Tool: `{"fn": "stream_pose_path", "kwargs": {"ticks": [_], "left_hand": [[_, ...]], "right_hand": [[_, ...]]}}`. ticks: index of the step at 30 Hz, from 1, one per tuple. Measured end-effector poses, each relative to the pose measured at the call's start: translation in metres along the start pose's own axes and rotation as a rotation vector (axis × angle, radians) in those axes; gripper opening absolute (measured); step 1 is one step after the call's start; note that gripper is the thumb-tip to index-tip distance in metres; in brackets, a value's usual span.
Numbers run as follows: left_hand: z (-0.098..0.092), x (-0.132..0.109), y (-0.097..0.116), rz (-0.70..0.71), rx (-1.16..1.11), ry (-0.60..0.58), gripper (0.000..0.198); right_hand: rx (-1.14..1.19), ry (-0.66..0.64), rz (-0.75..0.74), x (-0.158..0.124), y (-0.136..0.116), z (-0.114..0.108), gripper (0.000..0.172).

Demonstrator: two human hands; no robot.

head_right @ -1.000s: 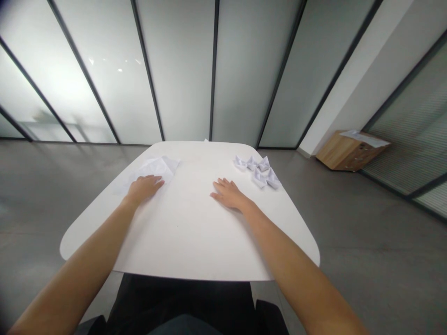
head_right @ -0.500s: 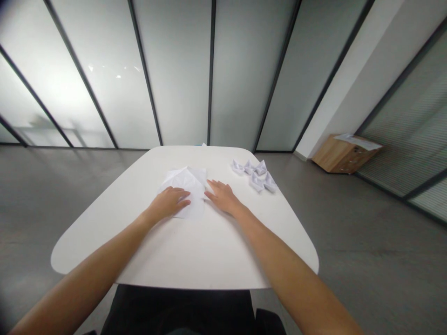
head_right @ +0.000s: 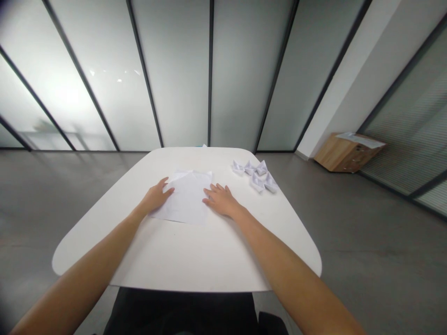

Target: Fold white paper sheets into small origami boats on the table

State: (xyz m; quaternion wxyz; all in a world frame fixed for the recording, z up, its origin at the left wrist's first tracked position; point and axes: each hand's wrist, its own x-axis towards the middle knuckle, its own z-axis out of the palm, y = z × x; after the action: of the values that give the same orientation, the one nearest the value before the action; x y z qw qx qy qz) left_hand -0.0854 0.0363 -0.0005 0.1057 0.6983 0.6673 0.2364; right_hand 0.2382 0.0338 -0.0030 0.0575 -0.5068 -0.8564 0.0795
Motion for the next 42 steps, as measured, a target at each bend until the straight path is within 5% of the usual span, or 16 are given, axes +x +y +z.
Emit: {"fn": "stream_pose_path", "kwargs": {"ticks": [5, 15, 20, 26, 31, 37, 42], "left_hand": [[-0.004, 0.003, 0.000, -0.076, -0.212, 0.096, 0.061], [-0.019, 0.003, -0.013, -0.111, -0.511, -0.016, 0.065], [-0.016, 0.001, -0.009, -0.139, -0.798, -0.047, 0.087], [-0.011, 0.001, 0.000, -0.147, -0.929, -0.047, 0.095], [-0.008, -0.004, 0.007, -0.081, -0.754, -0.081, 0.081], [-0.003, -0.001, 0.007, 0.025, -0.170, -0.027, 0.057], [-0.002, 0.003, 0.000, 0.037, -0.048, -0.063, 0.061]], "right_hand": [[0.008, -0.001, -0.011, 0.001, 0.006, 0.002, 0.066], [0.054, -0.036, -0.013, -0.006, 0.017, -0.009, 0.061], [0.277, 0.123, 0.056, -0.008, 0.017, -0.011, 0.084], [0.594, 0.294, 0.181, -0.006, 0.015, -0.010, 0.080], [0.601, 0.391, 0.244, -0.003, 0.011, -0.010, 0.080], [0.343, 0.285, 0.259, -0.001, 0.014, -0.009, 0.076], [0.284, 0.259, 0.293, 0.001, 0.012, -0.009, 0.071]]}}
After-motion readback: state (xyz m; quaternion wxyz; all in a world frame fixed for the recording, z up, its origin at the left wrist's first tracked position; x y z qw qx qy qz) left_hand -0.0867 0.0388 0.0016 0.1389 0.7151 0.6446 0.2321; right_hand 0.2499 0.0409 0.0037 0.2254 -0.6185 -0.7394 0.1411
